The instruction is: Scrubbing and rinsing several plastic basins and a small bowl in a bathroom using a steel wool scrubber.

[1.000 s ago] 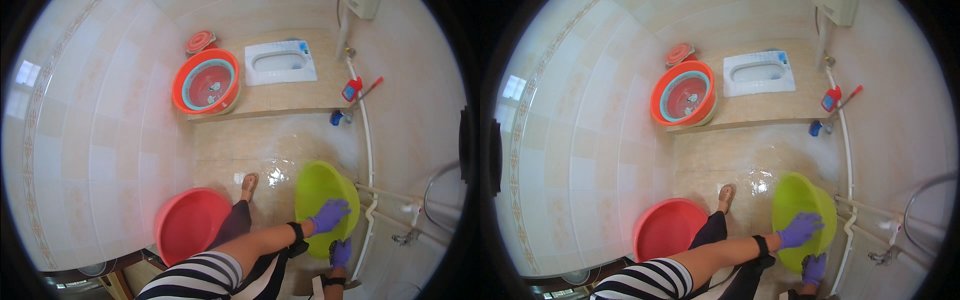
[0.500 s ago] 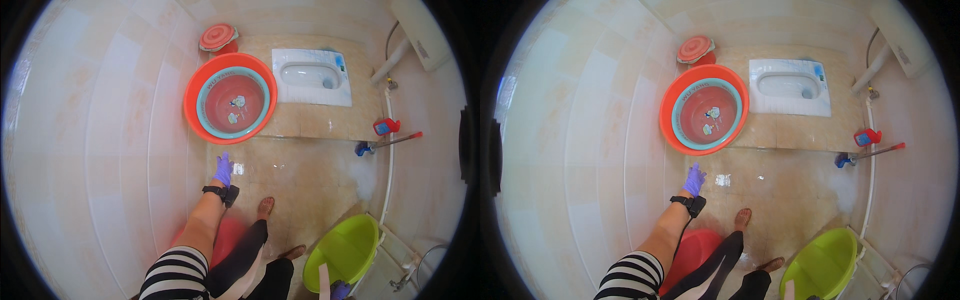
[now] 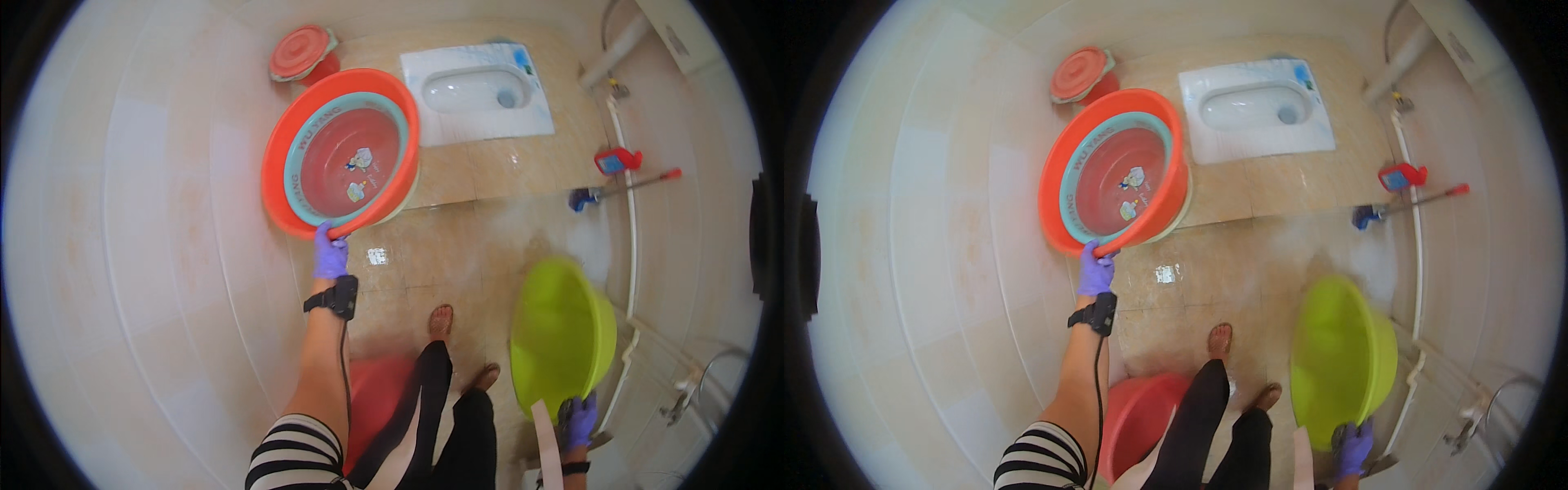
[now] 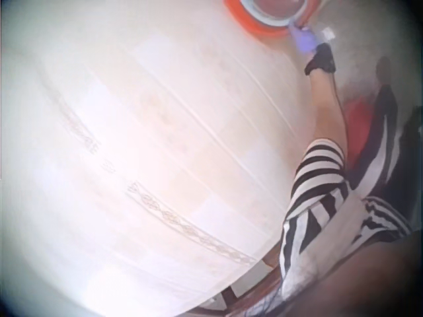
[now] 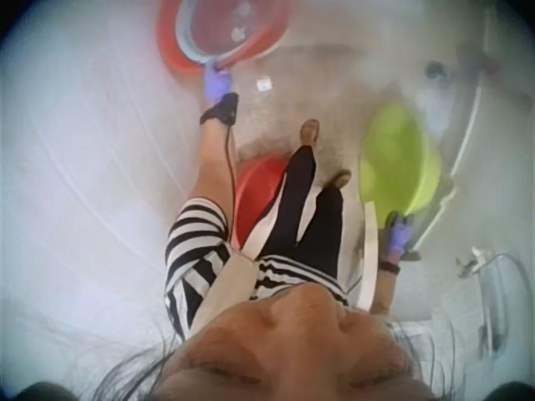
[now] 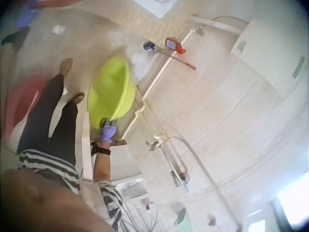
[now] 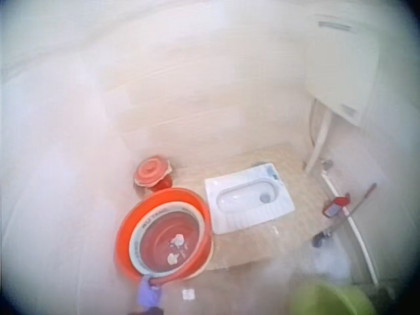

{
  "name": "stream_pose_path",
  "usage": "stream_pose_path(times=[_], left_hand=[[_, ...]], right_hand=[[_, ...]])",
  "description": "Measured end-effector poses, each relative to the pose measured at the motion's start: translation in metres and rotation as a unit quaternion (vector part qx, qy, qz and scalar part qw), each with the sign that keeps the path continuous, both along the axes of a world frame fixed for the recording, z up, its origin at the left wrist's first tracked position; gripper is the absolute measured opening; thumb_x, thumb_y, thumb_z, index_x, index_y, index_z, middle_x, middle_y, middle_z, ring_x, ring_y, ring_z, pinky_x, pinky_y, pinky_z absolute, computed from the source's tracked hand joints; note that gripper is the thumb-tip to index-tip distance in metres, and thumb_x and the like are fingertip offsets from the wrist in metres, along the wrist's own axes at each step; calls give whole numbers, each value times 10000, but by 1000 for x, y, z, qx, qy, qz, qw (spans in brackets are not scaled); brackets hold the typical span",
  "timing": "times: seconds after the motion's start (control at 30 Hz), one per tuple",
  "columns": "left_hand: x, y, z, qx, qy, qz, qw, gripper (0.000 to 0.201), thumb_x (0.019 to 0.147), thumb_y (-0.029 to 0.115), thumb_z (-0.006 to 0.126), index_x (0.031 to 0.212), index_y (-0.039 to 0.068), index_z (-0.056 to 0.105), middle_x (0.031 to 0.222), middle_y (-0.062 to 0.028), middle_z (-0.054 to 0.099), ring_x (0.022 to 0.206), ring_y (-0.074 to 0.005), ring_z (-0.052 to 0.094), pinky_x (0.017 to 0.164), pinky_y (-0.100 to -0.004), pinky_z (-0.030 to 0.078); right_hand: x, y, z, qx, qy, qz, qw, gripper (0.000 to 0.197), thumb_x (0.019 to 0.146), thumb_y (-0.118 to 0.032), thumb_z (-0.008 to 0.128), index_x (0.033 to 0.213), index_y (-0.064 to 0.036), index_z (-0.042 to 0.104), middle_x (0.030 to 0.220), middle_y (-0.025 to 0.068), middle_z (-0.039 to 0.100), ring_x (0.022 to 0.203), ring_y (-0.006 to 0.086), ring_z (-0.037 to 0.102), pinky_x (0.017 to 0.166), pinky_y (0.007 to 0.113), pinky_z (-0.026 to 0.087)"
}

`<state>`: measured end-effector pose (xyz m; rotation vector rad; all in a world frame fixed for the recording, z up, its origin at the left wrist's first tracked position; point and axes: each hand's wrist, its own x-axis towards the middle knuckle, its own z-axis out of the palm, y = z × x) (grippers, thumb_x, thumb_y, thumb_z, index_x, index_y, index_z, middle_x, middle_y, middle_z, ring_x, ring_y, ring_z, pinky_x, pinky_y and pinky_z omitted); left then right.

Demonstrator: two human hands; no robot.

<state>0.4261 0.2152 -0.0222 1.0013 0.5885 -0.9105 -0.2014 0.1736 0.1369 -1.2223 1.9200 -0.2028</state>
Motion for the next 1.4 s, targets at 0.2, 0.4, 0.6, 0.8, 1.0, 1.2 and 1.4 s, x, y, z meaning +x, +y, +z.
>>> stream_pose_path(times=[0.2,0.4,0.6,0.8,1.0,1.2,1.4], left_hand=[[-60,29,75,-12,68,-87,994,177,816,243,528,758,89,462,695,-99,552,391,-70,372,325,-148,305],[-154,66,122,48,119,-107,986,346,821,195,522,1087,-18,464,879,-142,561,472,-67,455,356,-167,371],[-237,89,129,73,90,-275,955,307,804,190,603,1063,53,509,980,-45,581,865,-129,575,703,-222,484],[-276,73,153,91,36,-430,898,264,809,279,596,1004,115,528,751,56,505,571,-28,381,487,-200,293],[-255,55,184,60,-53,-471,878,498,814,257,615,1218,29,433,1137,-80,527,1024,-160,504,843,-292,410],[-196,63,116,9,-63,-451,890,517,839,321,575,1234,19,433,1161,-83,515,1091,-162,455,912,-330,370],[-71,30,-22,352,-476,-613,523,377,800,412,541,1103,192,589,1261,-172,417,1117,-304,439,947,-367,343]], right_hand=[[34,-13,7,35,-187,-114,975,237,817,-40,527,1050,4,529,836,45,593,670,95,544,593,229,438],[81,-23,-30,27,-211,-151,965,135,797,-105,598,878,3,596,691,19,592,565,93,536,519,232,426],[74,-8,-54,108,-258,-211,937,169,831,-156,548,886,-2,592,754,41,598,596,121,538,529,246,432],[-32,61,-94,126,-412,-323,843,388,873,-398,439,1084,-75,482,766,76,589,512,183,570,435,313,479],[21,33,-24,136,-429,-207,869,427,873,-359,433,1133,-21,462,911,126,599,685,227,623,541,320,531],[74,22,27,46,-322,-131,936,428,865,-353,427,1110,-4,463,883,132,594,617,231,612,475,328,516],[45,65,-26,33,-298,-271,915,311,840,-262,485,1005,2,507,831,85,587,673,183,583,610,297,493]])
